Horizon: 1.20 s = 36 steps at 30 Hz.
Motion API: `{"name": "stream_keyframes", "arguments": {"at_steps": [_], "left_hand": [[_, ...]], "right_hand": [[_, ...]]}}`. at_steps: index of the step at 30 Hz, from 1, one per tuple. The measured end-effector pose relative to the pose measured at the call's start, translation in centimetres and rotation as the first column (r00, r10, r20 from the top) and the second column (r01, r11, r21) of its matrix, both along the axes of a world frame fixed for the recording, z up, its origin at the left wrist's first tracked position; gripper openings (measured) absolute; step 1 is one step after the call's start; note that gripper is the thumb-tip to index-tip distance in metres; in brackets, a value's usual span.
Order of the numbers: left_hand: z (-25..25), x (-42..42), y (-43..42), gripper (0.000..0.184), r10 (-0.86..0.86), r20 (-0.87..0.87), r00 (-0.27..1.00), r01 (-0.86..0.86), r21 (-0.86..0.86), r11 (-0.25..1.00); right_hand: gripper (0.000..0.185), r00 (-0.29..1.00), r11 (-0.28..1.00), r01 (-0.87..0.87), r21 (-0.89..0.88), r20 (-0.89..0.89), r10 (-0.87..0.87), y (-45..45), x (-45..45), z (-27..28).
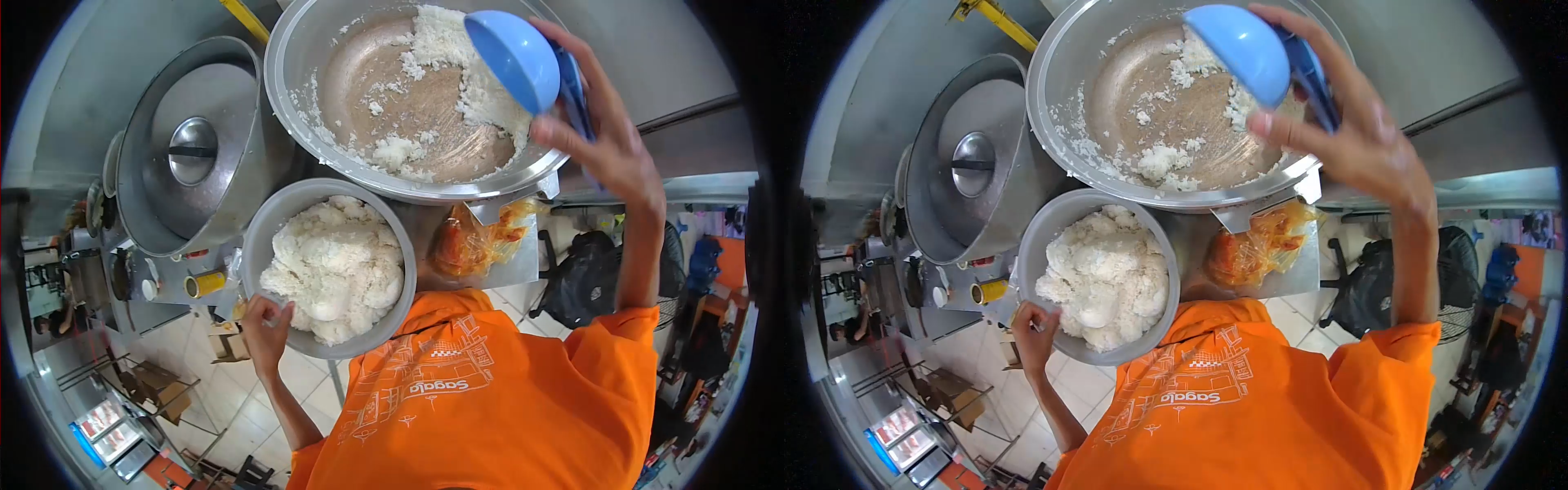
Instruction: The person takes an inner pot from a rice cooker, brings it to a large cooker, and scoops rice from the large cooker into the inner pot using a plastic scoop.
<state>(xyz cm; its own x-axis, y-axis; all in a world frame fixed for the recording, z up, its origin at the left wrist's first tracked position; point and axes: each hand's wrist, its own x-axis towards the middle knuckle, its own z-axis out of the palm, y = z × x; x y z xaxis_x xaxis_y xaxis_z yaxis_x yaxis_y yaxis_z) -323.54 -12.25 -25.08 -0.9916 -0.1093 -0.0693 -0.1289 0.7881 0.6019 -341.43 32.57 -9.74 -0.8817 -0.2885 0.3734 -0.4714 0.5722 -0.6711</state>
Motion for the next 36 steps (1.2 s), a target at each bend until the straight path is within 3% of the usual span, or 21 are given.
{"name": "stream_keyframes", "arguments": {"at_steps": [1, 2, 3, 4, 5, 7, 8, 9, 10, 11, 12, 13, 15, 17, 19, 21, 24, 28, 30, 33, 36], "left_hand": [[-1.5, 1.3, -0.9, 0.024, 0.142, -0.089, 0.986, -0.142, 0.002, 0.990], [-3.0, 2.6, -1.7, 0.024, 0.154, -0.085, 0.984, -0.152, 0.025, 0.988], [-4.4, 3.9, -2.3, 0.019, 0.274, -0.115, 0.955, -0.263, 0.102, 0.959], [-5.3, 4.8, -2.4, 0.015, 0.392, -0.133, 0.910, -0.367, 0.181, 0.913], [-5.7, 5.3, -2.0, 0.015, 0.399, -0.121, 0.909, -0.372, 0.202, 0.906], [-6.0, 6.1, -1.2, 0.009, 0.523, -0.189, 0.831, -0.476, 0.245, 0.845], [-6.9, 6.9, -1.4, 0.010, 0.510, -0.183, 0.840, -0.470, 0.222, 0.854], [-7.8, 7.1, -1.2, 0.010, 0.521, -0.174, 0.836, -0.479, 0.235, 0.846], [-8.3, 6.9, -0.7, 0.013, 0.545, -0.312, 0.778, -0.536, 0.124, 0.835], [-8.7, 6.8, -0.3, 0.017, 0.538, -0.448, 0.714, -0.595, 0.016, 0.803], [-9.9, 7.1, 0.0, 0.025, 0.682, -0.349, 0.642, -0.667, 0.182, 0.722], [-10.2, 6.9, 0.1, 0.025, 0.686, -0.341, 0.643, -0.670, 0.184, 0.719], [-10.9, 6.4, 0.2, 0.027, 0.846, -0.163, 0.507, -0.722, 0.456, 0.520], [-11.3, 6.8, 0.1, 0.030, 0.851, -0.136, 0.507, -0.739, 0.440, 0.511], [-11.2, 6.5, 0.4, 0.034, 0.854, -0.106, 0.509, -0.752, 0.427, 0.501], [-9.9, 5.6, 0.8, 0.038, 0.897, -0.016, 0.442, -0.825, 0.384, 0.414], [-10.2, 5.3, 0.7, 0.041, 0.913, -0.002, 0.409, -0.862, 0.328, 0.387], [-10.8, 5.5, 0.8, 0.039, 0.893, -0.055, 0.446, -0.859, 0.255, 0.445], [-10.6, 5.2, 0.9, 0.038, 0.945, -0.027, 0.325, -0.863, 0.401, 0.308], [-11.4, 6.3, 0.2, 0.038, 0.930, -0.026, 0.365, -0.849, 0.401, 0.345], [-10.6, 5.1, 1.1, 0.036, 0.936, -0.017, 0.352, -0.822, 0.472, 0.318]], "right_hand": [[0.085, 1.000, 1.000, -0.010, 0.022, -0.002, 0.010, 0.2, -1.7, 0.3], [0.088, 0.988, 0.993, 0.031, 0.114, 0.144, -0.048, 0.4, -2.9, 0.6], [0.091, 0.951, 0.975, 0.062, 0.211, 0.283, -0.122, 0.8, -4.3, 0.8], [0.077, 0.990, 0.939, 0.099, 0.330, 0.066, -0.128, 1.8, -6.2, -0.5], [0.064, 0.983, 0.889, 0.156, 0.431, -0.152, -0.099, 3.0, -8.2, -2.5], [0.054, 0.971, 0.719, 0.163, 0.675, 0.018, -0.238, 4.7, -11.2, -3.9], [0.054, 0.973, 0.708, 0.155, 0.689, 0.016, -0.229, 4.6, -12.0, -4.1], [0.054, 0.957, 0.496, 0.156, 0.854, -0.005, -0.291, 4.3, -12.6, -4.3], [0.056, 0.937, 0.253, 0.140, 0.957, -0.046, -0.346, 4.1, -13.4, -4.7], [0.056, 0.939, 0.243, 0.136, 0.960, -0.047, -0.339, 4.3, -14.4, -6.0], [0.057, 0.950, 0.142, 0.129, 0.981, -0.081, -0.302, 4.8, -15.4, -8.0], [0.058, 0.959, 0.040, 0.123, 0.992, -0.108, -0.262, 5.2, -16.0, -9.5], [0.060, 0.972, 0.075, 0.137, 0.988, -0.120, -0.203, 5.3, -16.5, -11.6], [0.062, 0.984, 0.113, 0.131, 0.985, -0.115, -0.138, 4.9, -17.5, -12.5], [0.065, 0.905, 0.206, -0.139, 0.969, 0.209, -0.371, 3.5, -18.5, -10.5], [0.067, 0.905, 0.208, -0.159, 0.965, 0.227, -0.361, 3.5, -18.8, -11.5], [0.073, 0.913, 0.180, -0.164, 0.970, 0.218, -0.344, 3.6, -19.3, -12.7], [0.074, 0.917, 0.290, -0.183, 0.939, 0.270, -0.295, 5.4, -19.6, -15.0], [0.074, 0.923, 0.339, -0.169, 0.926, 0.269, -0.274, 5.8, -19.9, -16.0], [0.074, 0.900, 0.394, -0.215, 0.893, 0.338, -0.274, 4.7, -19.7, -16.1], [0.077, 0.732, 0.496, -0.414, 0.763, 0.603, -0.316, 0.4, -19.0, -14.7]]}}
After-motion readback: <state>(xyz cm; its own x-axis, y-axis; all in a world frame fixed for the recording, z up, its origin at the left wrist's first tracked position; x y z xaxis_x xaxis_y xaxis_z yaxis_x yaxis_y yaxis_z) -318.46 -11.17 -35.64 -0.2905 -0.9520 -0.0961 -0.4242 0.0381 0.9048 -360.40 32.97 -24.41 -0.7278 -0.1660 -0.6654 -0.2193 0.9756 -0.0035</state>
